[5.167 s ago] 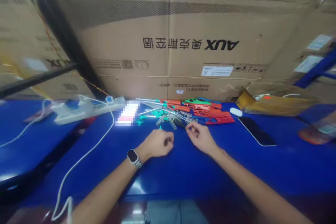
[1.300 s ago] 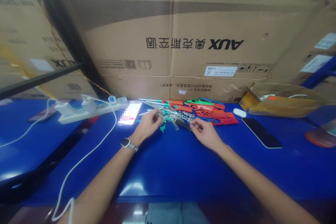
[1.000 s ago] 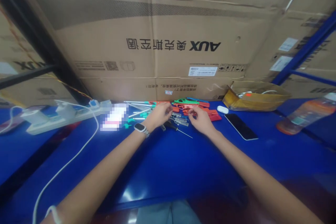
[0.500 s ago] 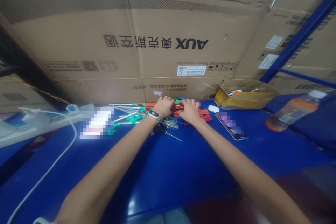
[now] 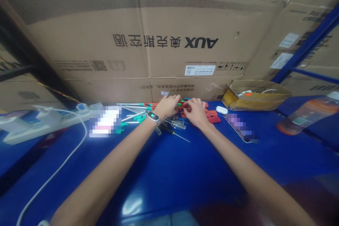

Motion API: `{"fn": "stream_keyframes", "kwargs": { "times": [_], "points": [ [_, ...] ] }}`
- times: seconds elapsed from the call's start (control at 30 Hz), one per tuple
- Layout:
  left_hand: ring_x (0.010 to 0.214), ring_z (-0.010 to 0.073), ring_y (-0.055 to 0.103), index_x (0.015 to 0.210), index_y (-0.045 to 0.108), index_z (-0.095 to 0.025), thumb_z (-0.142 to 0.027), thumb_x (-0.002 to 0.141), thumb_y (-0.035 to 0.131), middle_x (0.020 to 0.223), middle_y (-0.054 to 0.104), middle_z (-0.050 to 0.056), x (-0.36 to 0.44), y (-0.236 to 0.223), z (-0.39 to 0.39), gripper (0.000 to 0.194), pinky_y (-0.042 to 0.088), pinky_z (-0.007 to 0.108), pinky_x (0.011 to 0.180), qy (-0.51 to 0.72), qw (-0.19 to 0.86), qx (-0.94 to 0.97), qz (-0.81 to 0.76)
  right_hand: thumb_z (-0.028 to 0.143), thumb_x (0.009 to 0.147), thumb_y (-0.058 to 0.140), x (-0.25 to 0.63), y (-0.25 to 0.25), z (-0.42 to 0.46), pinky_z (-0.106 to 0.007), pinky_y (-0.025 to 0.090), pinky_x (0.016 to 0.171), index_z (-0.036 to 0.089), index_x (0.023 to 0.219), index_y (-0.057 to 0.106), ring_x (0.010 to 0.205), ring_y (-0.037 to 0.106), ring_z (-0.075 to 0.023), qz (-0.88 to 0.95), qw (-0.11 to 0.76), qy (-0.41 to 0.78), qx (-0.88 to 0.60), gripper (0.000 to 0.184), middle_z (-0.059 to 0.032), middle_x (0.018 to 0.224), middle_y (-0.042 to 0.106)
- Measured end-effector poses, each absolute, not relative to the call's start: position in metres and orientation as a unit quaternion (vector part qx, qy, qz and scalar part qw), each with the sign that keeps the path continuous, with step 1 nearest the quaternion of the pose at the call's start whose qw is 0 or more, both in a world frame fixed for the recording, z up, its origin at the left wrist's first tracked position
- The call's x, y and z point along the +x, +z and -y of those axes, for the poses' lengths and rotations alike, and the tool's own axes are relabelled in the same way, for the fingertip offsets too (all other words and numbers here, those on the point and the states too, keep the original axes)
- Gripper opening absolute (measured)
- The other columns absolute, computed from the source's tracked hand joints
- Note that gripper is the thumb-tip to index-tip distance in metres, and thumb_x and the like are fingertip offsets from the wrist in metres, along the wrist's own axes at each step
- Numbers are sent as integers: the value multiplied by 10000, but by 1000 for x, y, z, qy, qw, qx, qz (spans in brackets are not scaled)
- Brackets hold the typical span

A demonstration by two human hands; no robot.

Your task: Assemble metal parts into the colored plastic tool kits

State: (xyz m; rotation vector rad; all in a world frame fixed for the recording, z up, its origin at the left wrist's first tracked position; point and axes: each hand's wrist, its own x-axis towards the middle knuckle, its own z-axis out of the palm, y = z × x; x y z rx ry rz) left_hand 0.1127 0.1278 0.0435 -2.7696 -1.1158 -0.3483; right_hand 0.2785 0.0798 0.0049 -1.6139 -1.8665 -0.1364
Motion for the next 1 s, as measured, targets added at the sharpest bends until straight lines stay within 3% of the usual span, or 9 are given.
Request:
{"fn": "stream_keyframes", "kwargs": {
  "times": [0.23, 0.37, 0.47, 0.57, 0.77, 0.87, 1.0],
  "points": [
    [1039, 250, 573, 1099, 488, -177, -167, 885, 561, 1088, 626, 86, 65, 57, -81, 226, 422, 350, 849, -125, 151, -916, 351, 225, 811, 624, 241, 9, -47, -462, 314, 966, 217, 946, 652, 1220, 432, -325, 742, 359, -106, -557, 139, -133, 1290, 536],
    [1040, 250, 555, 1104, 482, -188, -196, 892, 567, 1083, 616, 79, 34, 57, -65, 229, 422, 350, 862, -121, 137, -911, 369, 181, 853, 552, 220, 13, -39, -453, 263, 1017, 227, 930, 610, 1144, 529, -271, 786, 357, -56, -502, 107, -80, 1109, 659],
    [1083, 259, 538, 1107, 488, -191, -211, 890, 577, 1124, 607, 90, 13, 53, -57, 236, 412, 363, 914, -126, 111, -908, 384, 179, 873, 526, 205, 15, -36, -414, 303, 982, 222, 930, 590, 1035, 593, -243, 813, 344, -11, -470, 96, -59, 1018, 692],
    [1122, 269, 519, 1116, 506, -194, -221, 886, 580, 1167, 593, 98, -6, 48, -50, 243, 408, 374, 940, -127, 93, -905, 396, 232, 885, 550, 192, 13, -32, -385, 380, 919, 209, 1019, 593, 994, 620, -246, 830, 339, 15, -443, 142, -81, 1071, 697],
    [1169, 291, 496, 1265, 488, -185, -206, 895, 557, 1276, 559, 115, -45, 28, -42, 377, 421, 402, 920, -173, 89, -873, 447, 287, 862, 613, 177, 3, -18, -397, 484, 902, 211, 1279, 542, 1038, 652, -267, 820, 328, 52, -466, 430, -92, 1182, 696],
    [1111, 280, 522, 1260, 504, -181, -171, 914, 513, 1248, 576, 112, -60, 20, -45, 346, 431, 401, 902, -191, 74, -857, 473, 296, 869, 607, 174, 0, -9, -404, 479, 954, 204, 1231, 595, 1075, 636, -258, 838, 311, 54, -446, 374, -92, 1191, 690],
    [1027, 260, 542, 1163, 563, -184, -154, 935, 472, 1168, 601, 98, -66, 13, -50, 247, 442, 389, 870, -185, 61, -858, 476, 284, 881, 594, 170, -1, -1, -406, 492, 892, 185, 1156, 642, 983, 613, -256, 865, 265, 58, -423, 296, -84, 1043, 713]
  ]
}}
